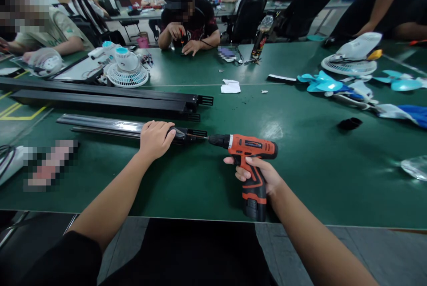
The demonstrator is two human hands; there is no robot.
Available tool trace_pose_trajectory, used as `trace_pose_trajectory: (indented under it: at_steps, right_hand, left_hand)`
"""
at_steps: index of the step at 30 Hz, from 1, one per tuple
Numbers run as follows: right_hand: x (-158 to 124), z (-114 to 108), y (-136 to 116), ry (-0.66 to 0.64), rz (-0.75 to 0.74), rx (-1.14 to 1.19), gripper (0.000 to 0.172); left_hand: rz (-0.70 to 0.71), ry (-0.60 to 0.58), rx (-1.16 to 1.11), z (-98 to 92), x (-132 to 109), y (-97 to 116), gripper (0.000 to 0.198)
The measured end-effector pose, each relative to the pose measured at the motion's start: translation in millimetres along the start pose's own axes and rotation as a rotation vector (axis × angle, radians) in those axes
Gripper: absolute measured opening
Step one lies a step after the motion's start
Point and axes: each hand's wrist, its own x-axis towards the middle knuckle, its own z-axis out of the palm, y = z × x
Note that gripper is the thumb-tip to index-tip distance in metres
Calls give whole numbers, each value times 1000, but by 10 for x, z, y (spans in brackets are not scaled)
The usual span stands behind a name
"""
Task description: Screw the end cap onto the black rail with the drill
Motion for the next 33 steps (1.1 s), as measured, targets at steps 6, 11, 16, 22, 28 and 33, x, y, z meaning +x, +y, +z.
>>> trace_pose_trajectory:
  at_steps: [6,11,16,22,28,33]
  right_hand:
    - [19,-44,40,-40,-16,32,38]
    - [15,-78,69,2,-64,55,41]
    - [4,-90,49,-39,15,44,44]
    - [8,31,21,-66,-21,34,36]
    - [20,62,18,-95,-70,79,37]
    - [27,64,22,-71,-89,95,38]
  left_hand:
    - [-3,-6,-9,-1,-2,7,50]
    - [5,3,11,2,0,0,50]
    - [-6,-14,-1,0,0,-3,51]
    - [-1,-10,13,-7,4,4,50]
    - [1,-2,18,-7,1,9,49]
    - [11,16,33,4,1,1,47]
